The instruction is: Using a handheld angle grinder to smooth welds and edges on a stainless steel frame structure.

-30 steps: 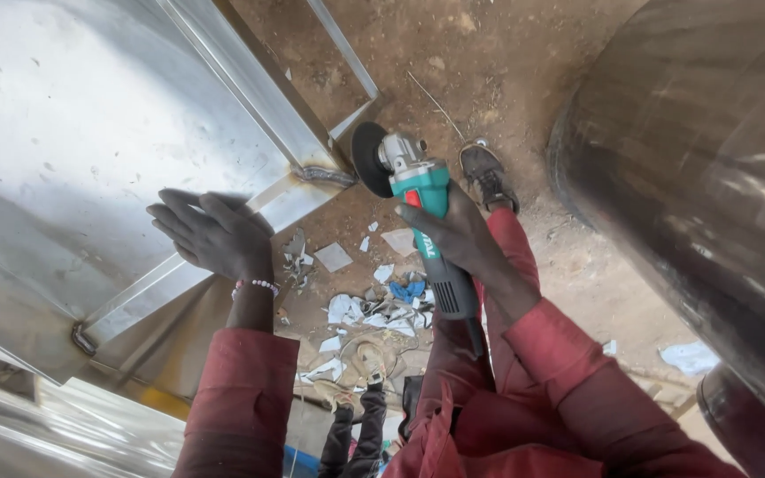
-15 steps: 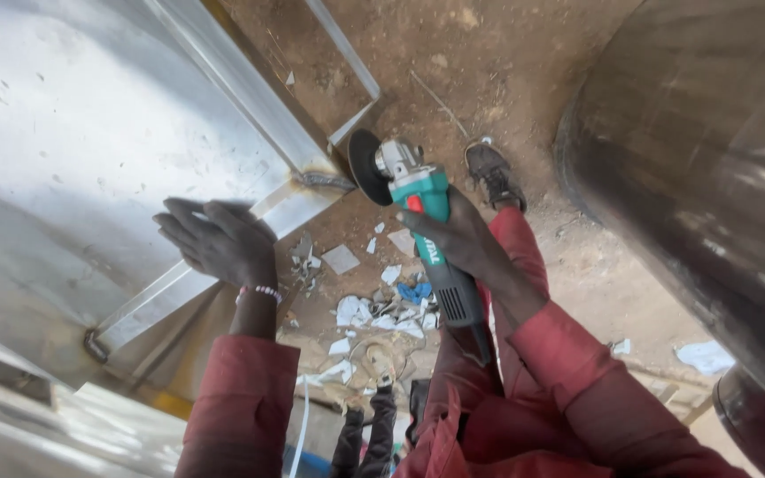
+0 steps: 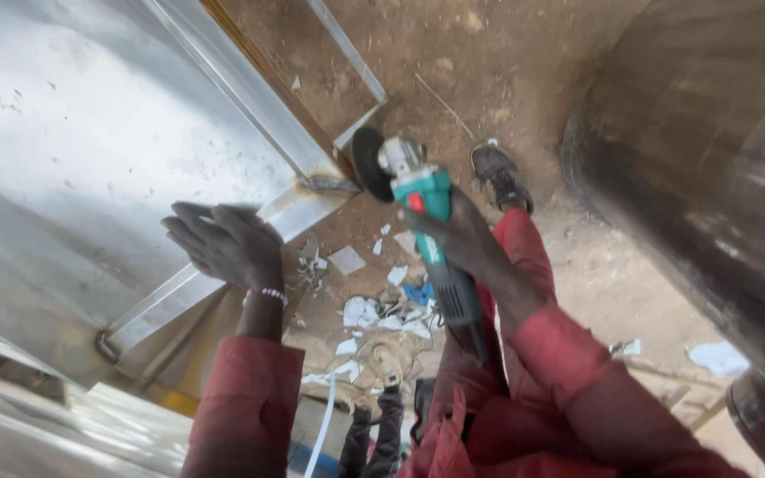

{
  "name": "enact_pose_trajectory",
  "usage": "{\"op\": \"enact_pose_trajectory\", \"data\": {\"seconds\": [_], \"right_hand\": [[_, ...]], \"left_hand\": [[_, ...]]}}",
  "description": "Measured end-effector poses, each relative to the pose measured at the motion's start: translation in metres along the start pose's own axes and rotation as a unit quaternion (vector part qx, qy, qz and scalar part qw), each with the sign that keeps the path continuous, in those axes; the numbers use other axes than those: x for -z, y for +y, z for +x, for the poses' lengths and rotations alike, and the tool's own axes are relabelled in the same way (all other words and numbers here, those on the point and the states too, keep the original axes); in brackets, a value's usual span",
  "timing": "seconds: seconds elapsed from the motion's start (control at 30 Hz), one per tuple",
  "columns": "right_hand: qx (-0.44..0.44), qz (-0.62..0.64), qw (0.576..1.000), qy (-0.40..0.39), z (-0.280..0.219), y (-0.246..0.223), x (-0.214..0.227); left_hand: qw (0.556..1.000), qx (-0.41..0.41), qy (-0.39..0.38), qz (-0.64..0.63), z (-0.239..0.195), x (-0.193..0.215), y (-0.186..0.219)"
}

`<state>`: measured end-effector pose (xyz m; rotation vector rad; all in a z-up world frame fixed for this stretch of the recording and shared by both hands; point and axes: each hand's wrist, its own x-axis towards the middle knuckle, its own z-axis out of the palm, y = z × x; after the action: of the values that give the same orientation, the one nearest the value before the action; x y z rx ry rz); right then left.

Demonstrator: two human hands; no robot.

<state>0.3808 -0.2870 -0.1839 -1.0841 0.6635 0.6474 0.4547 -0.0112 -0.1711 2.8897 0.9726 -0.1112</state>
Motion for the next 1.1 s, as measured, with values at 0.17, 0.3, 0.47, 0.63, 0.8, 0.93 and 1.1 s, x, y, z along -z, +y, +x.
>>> {"op": "enact_pose_trajectory", "data": {"seconds": [0.17,0.3,0.47,0.63,0.8,0.93,1.1], "right_hand": [[-0.028,0.013,1.0,0.003,-0.006,-0.007,-0.001],[-0.016,0.008,1.0,-0.001,-0.001,-0.011,0.0],[-0.033,0.084,0.992,0.089,-0.018,0.013,-0.014],[-0.068,0.248,0.947,0.192,-0.052,0.056,-0.073],[-0.066,0.41,0.877,0.242,-0.055,0.088,-0.135],[0.023,0.438,0.856,0.275,-0.027,0.126,-0.175],[0.171,0.469,0.822,0.274,-0.014,0.123,-0.214]], "left_hand": [[1.0,0.017,-0.01,-0.008,-0.003,0.009,0.022],[1.0,0.004,-0.003,-0.003,-0.012,0.016,0.035],[0.993,-0.114,-0.036,0.026,-0.002,0.017,0.022],[0.936,-0.341,-0.087,0.004,0.025,0.016,-0.004],[0.919,-0.382,-0.093,-0.046,0.014,0.026,-0.004],[0.91,-0.405,-0.063,-0.065,0.024,0.006,-0.026],[0.893,-0.432,-0.04,-0.121,0.031,-0.008,-0.044]]}}
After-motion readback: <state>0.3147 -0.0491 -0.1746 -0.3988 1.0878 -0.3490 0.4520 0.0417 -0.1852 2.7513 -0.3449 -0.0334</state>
